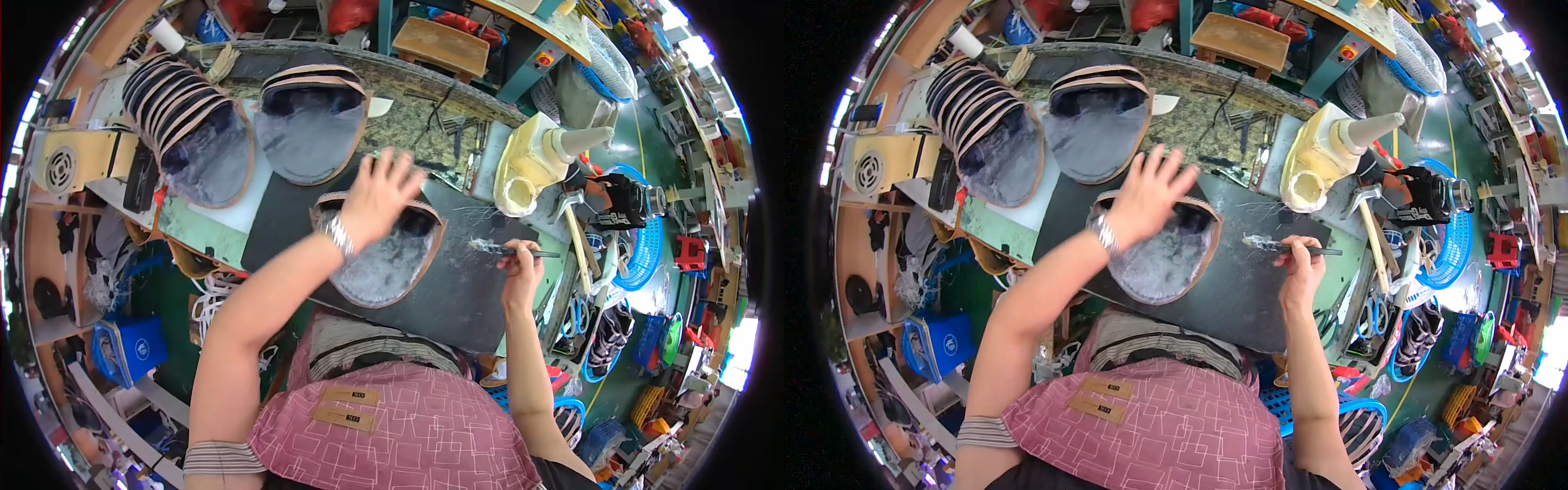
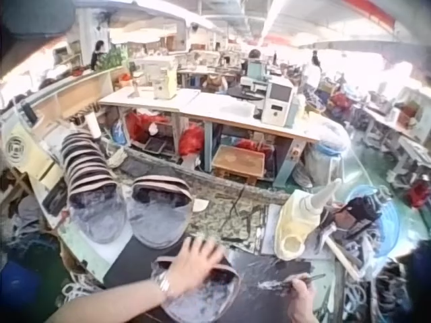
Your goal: The worker is applying glue to the inside edges of boot uppers using a small brush at a factory workbench.
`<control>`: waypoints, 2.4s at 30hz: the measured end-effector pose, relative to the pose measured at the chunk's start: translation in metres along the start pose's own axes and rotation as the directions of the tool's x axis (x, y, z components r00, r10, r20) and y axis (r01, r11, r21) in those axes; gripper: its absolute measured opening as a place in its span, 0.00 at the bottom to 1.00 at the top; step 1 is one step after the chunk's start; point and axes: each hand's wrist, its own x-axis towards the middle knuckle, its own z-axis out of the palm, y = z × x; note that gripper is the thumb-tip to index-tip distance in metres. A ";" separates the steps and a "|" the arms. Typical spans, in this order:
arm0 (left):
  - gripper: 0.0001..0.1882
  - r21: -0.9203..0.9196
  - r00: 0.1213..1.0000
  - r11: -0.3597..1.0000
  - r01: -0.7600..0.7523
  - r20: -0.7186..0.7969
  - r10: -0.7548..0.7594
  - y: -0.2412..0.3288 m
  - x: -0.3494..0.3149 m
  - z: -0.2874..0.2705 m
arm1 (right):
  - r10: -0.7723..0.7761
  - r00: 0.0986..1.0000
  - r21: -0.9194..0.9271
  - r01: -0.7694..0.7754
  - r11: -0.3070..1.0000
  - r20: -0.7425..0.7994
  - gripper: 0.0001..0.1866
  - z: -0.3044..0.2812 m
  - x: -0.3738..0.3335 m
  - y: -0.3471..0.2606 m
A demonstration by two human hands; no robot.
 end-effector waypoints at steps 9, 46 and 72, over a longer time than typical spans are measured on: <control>0.25 0.223 0.935 0.949 -0.222 -0.227 0.273 -0.017 -0.030 0.011 | 0.306 0.774 0.338 -0.546 0.767 0.554 0.09 0.084 -0.017 0.086; 0.16 -0.505 0.552 0.243 0.828 0.660 -0.510 -0.004 -0.082 0.069 | -0.014 0.899 -0.514 0.264 0.816 0.439 0.09 0.100 -0.067 0.091; 0.28 0.408 0.802 0.695 0.592 -0.378 -0.462 -0.324 -0.134 -0.069 | -0.250 0.492 -0.545 0.807 -0.227 0.834 0.10 0.331 0.149 0.065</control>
